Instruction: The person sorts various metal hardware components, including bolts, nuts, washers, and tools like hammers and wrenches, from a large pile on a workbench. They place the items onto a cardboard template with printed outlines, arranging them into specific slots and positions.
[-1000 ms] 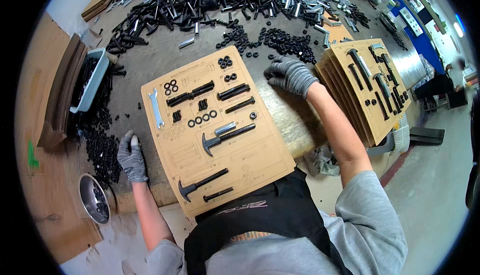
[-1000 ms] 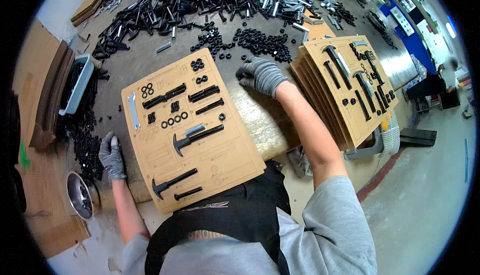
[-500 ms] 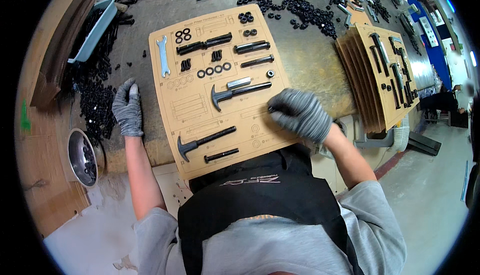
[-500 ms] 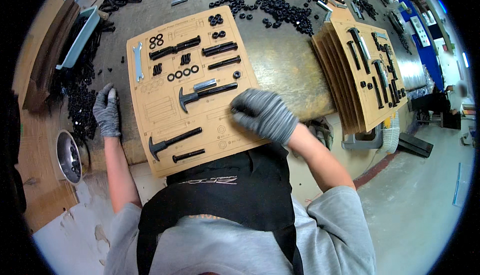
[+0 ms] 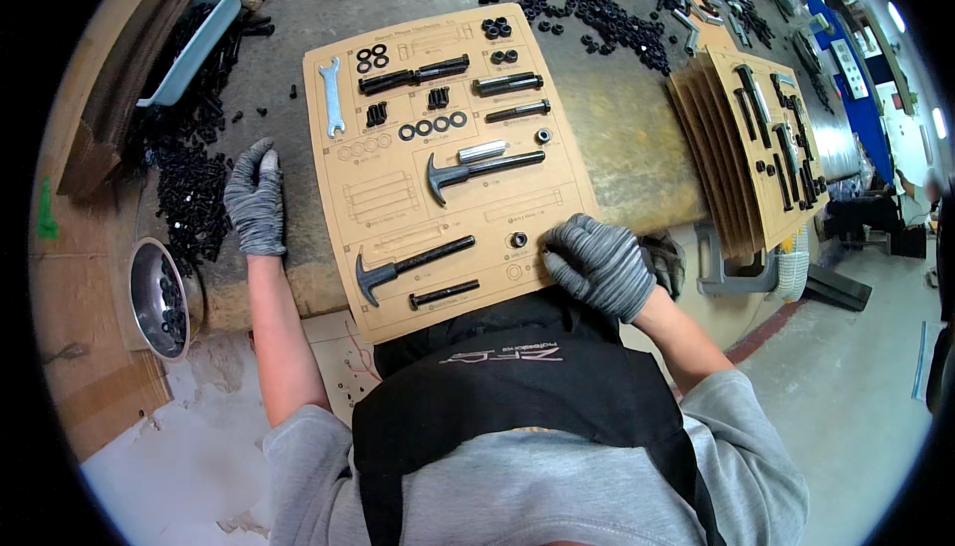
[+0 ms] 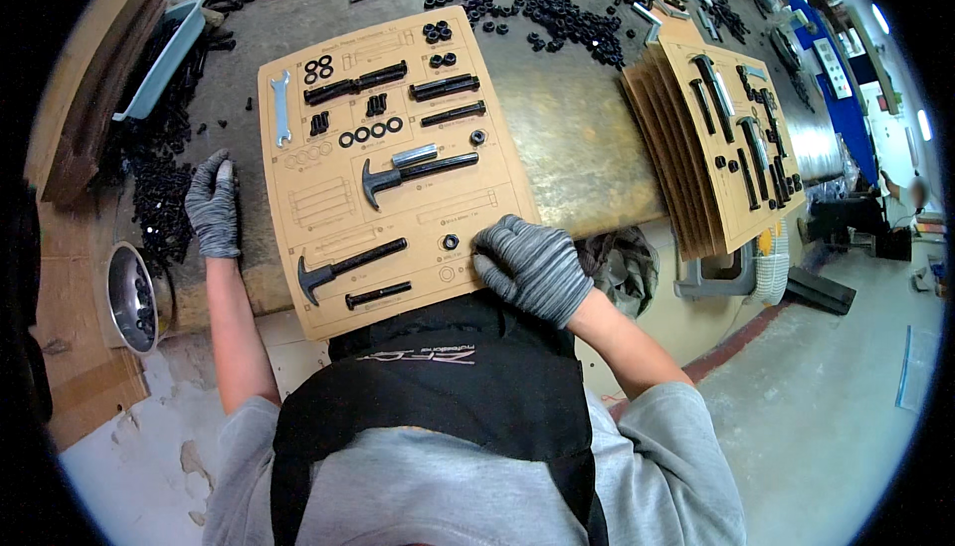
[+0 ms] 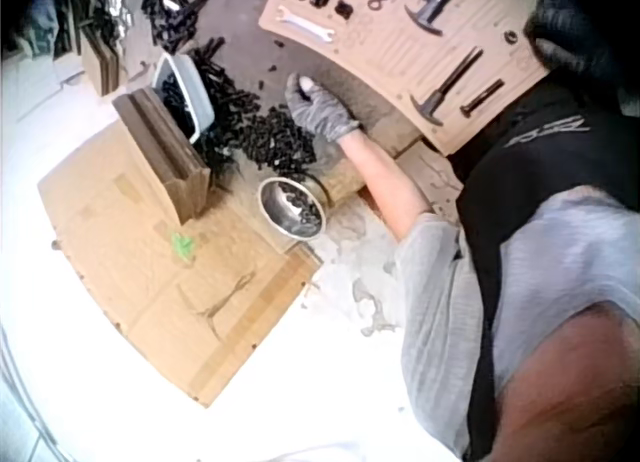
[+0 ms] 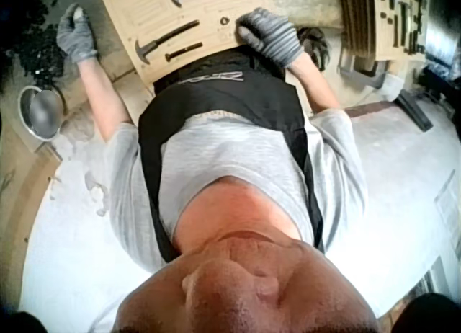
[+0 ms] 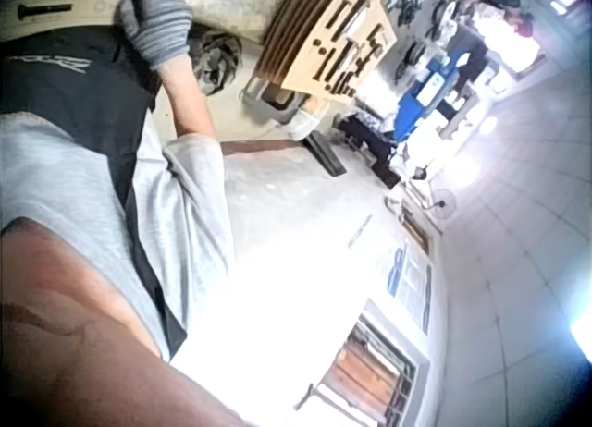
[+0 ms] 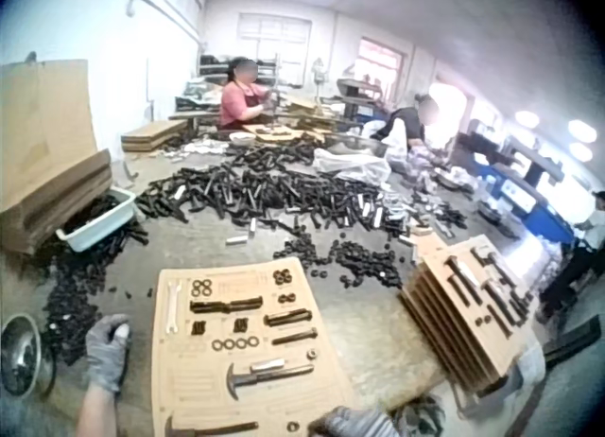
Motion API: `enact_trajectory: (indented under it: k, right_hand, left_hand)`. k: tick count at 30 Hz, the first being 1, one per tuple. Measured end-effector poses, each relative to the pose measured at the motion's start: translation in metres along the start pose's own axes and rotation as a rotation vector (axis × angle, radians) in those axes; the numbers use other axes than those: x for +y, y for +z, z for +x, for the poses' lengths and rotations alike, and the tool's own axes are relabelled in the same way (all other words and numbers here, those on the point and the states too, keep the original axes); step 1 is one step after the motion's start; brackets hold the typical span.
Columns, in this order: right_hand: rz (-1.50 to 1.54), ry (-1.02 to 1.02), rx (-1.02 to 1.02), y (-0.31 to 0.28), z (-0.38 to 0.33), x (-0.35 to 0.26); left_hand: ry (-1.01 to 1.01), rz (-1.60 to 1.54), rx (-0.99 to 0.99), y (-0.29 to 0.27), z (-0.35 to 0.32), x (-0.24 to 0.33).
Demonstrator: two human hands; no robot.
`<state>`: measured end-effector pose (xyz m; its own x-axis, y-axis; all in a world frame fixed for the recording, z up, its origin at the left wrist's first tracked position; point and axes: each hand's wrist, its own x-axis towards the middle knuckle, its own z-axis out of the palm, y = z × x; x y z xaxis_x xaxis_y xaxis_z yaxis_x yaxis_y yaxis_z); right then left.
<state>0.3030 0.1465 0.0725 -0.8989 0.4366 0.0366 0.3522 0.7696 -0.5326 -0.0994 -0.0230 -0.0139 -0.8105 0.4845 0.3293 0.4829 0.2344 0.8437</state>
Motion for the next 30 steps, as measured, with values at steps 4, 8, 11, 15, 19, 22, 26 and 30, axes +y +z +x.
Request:
enact_trajectory:
  k: [4, 8, 11, 15, 19, 22, 26, 30]
  right_hand:
    - [-0.028, 0.04, 0.073, 0.008, 0.001, 0.001]
    - [-0.038, 0.059, 0.187, 0.016, 0.01, 0.009]
    - [0.037, 0.058, 0.148, 0.012, 0.011, 0.008]
    - [0.037, 0.032, 0.003, 0.002, 0.004, 0.004]
    - [0.051, -0.061, -0.048, 0.01, -0.007, -0.013]
    - [0.036, -0.052, -0.014, 0.021, -0.007, -0.019]
    - [0.019, -0.012, 0.009, 0.025, -0.004, -0.021]
    - [0.225, 0.118, 0.124, 0.017, 0.004, -0.016]
  left_hand:
    - [-0.054, -0.03, -0.027, -0.001, 0.001, -0.002]
    - [-0.075, -0.011, -0.018, -0.002, 0.001, -0.004]
    - [-0.071, -0.014, -0.013, -0.003, 0.001, -0.005]
    - [-0.022, 0.017, 0.006, -0.003, 0.001, -0.007]
    - [0.01, 0.013, 0.02, -0.001, 0.001, -0.003]
    - [-0.018, -0.026, 0.019, 0.001, 0.001, -0.005]
    - [-0.005, 0.011, 0.017, 0.001, 0.001, 0.0]
    - [0.051, 0.034, 0.024, -0.001, 0.001, -0.003]
